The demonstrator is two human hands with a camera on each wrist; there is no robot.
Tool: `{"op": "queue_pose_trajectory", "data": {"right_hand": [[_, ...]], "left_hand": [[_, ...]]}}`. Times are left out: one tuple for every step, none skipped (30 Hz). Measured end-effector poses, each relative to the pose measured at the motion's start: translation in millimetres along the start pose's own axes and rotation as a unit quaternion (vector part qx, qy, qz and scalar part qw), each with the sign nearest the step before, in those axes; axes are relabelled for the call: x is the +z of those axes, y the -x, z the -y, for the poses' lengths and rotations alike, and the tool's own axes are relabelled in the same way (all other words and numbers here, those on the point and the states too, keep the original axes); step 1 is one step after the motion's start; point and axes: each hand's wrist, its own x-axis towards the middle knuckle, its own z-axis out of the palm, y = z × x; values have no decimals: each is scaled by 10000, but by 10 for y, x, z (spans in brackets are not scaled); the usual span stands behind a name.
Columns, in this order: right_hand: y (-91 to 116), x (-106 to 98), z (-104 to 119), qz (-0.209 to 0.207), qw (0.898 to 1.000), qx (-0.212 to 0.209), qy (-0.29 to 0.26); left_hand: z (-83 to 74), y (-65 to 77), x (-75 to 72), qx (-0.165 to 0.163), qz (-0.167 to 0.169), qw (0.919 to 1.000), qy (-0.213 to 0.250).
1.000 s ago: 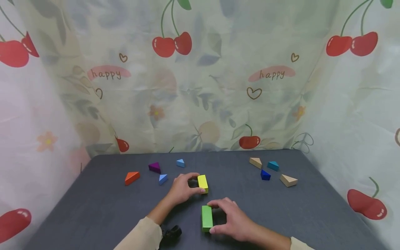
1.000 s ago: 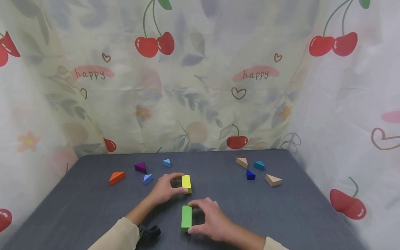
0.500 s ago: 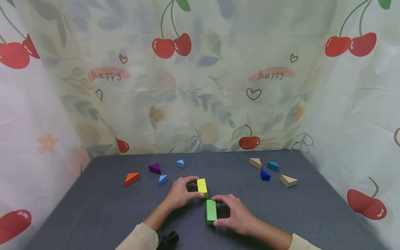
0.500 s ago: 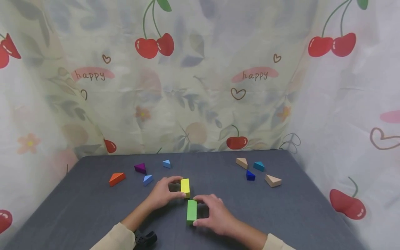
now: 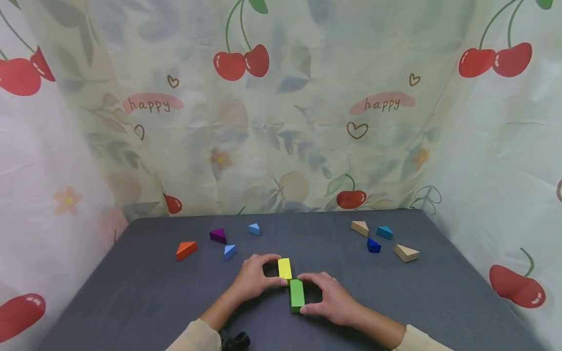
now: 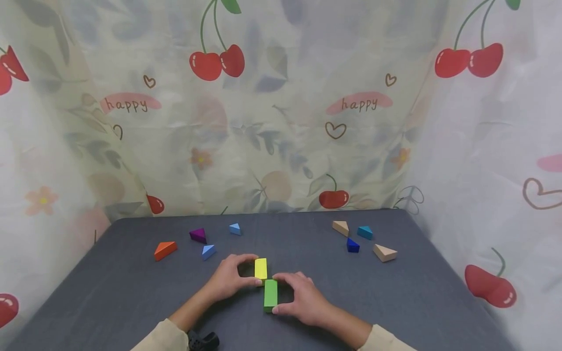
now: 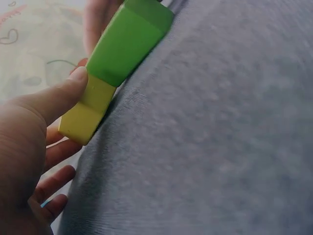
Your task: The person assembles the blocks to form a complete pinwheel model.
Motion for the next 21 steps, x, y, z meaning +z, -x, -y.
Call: {"op": "queue_pose_trajectory", "data": {"right_hand": [[-4, 2, -3, 28, 10000, 36, 0], [-6, 2, -4, 54, 10000, 71, 0], [-7, 2, -2, 82, 9999, 133, -4], [-6, 0, 0, 96, 9998, 159, 7], [-4, -1, 1, 106, 9998, 176, 11], [-1, -2, 3, 116, 9997, 190, 22], [4, -3, 3, 120, 9997, 202, 24], [9, -5, 4, 120, 9997, 203, 24], [15, -6, 4, 117, 9997, 204, 13], [20, -6, 2, 111, 9997, 204, 0], [26, -6, 0, 108, 9997, 209, -10], [30, -5, -4, 102, 9997, 216, -15], [33, -4, -8, 88, 9997, 224, -23], [35, -1, -10, 78, 9997, 222, -20], [37, 2, -11, 68, 9997, 214, -9], [36, 5, -13, 56, 9998, 210, -2], [36, 9, -13, 41, 9998, 193, 7], [34, 14, -13, 26, 9999, 150, 7], [32, 18, -12, 16, 9999, 119, 1], [31, 24, -8, 13, 10000, 71, -10], [29, 28, -1, 13, 10000, 32, -18]], "left_hand": [[3, 3, 5, 29, 3, 10000, -28], [5, 6, 8, 51, 8, 10000, -51], [6, 8, 9, 55, 18, 10000, -76], [9, 10, 11, 45, 41, 9999, -89], [8, 12, 9, 31, 72, 9999, -90], [9, 14, 4, 12, 115, 9999, -70], [8, 17, -2, -18, 164, 9999, -38], [6, 22, -12, -63, 220, 9997, 15], [7, 26, -21, -117, 277, 9995, 72], [6, 31, -30, -156, 336, 9992, 143], [5, 36, -40, -212, 390, 9988, 217], [6, 41, -49, -252, 435, 9983, 291], [5, 47, -57, -304, 475, 9978, 352], [5, 52, -64, -334, 497, 9974, 400], [6, 55, -70, -346, 510, 9972, 433], [4, 59, -74, -339, 512, 9971, 459], [2, 62, -75, -345, 506, 9970, 475], [5, 62, -72, -328, 492, 9972, 462], [7, 61, -66, -325, 475, 9974, 440], [8, 61, -62, -300, 445, 9976, 430], [10, 60, -56, -278, 420, 9979, 411]]}}
